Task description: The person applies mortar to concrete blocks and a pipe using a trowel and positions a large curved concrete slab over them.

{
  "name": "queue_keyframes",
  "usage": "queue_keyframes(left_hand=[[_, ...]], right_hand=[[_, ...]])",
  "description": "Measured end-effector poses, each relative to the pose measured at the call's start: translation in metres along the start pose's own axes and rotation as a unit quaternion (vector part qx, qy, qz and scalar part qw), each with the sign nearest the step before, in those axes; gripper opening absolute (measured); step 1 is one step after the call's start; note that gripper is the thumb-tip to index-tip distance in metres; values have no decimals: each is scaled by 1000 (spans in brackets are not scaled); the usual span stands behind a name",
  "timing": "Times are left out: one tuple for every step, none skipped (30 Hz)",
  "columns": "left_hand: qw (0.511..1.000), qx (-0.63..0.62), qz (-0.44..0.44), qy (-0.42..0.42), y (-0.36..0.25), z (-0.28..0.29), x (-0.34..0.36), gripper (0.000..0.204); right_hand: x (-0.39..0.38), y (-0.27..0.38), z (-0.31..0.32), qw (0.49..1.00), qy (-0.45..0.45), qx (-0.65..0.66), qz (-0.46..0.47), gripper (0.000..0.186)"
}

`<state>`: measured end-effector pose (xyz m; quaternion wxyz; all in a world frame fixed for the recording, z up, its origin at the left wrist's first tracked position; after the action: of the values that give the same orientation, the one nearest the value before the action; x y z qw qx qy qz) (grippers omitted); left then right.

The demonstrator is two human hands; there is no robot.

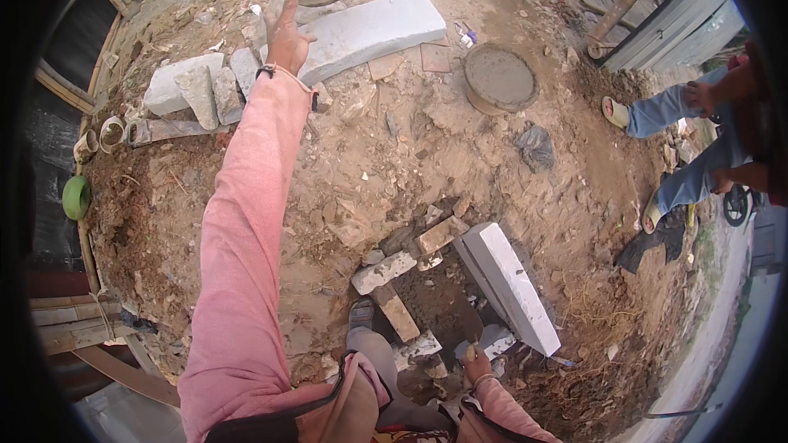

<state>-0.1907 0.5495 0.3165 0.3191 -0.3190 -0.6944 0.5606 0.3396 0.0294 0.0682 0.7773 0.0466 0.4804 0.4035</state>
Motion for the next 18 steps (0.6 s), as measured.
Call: queue_keyframes(left_hand=[[999, 42, -18, 18, 28, -1, 2, 101], [995, 87, -38, 38, 58, 3, 4, 101], [980, 188, -50, 53, 97, 24, -8, 95], [949, 292, -91, 75, 138, 35, -15, 90], [906, 393, -118, 101, 177, 57, -24, 89], [852, 488, -145, 124, 210, 73, -32, 88], [812, 548, -143, 141, 238, 79, -37, 86], [762, 614, -138, 155, 264, 93, -42, 84], [720, 661, -136, 163, 283, 90, -41, 82], [703, 680, -113, 175, 292, 71, -45, 76], [668, 712, -110, 186, 293, 57, -40, 76], [636, 739, -106, 198, 296, 38, -32, 75], [597, 767, -104, 210, 298, 28, -18, 75], [587, 778, -138, 180, 302, 23, 0, 76], [574, 786, -173, 149, 304, 24, 23, 77], [541, 807, -204, 117, 303, 24, 44, 78], [517, 819, -233, 89, 305, 22, 63, 79], [482, 839, -242, 66, 306, 23, 86, 80]], right_hand=[[7, 6, -1, 997, -2, 73, -16, 61], [12, 19, -8, 986, -16, 162, 19, 56], [-6, 92, -4, 966, 12, 252, -65, 53], [15, 92, 1, 962, -6, 271, 7, 53], [39, 106, 8, 962, -28, 266, 54, 47], [63, 122, 14, 960, -50, 257, 101, 42], [96, 136, 24, 950, -85, 239, 180, 35], [107, 192, 33, 923, -74, 327, 188, 31], [142, 206, 63, 915, -91, 322, 223, 30], [169, 229, 88, 911, -123, 294, 261, 28], [194, 253, 112, 907, -132, 282, 283, 28], [210, 281, 136, 907, -169, 237, 305, 29], [228, 312, 155, 903, -202, 197, 324, 30], [251, 335, 175, 900, -230, 147, 339, 31], [262, 368, 185, 894, -230, 152, 353, 31], [290, 387, 201, 895, -220, 131, 365, 36], [323, 406, 226, 879, -225, 108, 406, 44], [352, 425, 249, 862, -257, 49, 435, 47]])
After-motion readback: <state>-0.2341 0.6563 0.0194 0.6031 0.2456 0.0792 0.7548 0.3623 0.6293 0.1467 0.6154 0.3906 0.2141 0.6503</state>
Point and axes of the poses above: each hand's wrist, its own x-axis towards the middle knuckle, its own z-axis out of the back of the hand, y = z × x, the point moved 1 cm from there along x, towards the middle knuckle, and after that the axes turned 15 degrees about x, right-handed, at the moved point
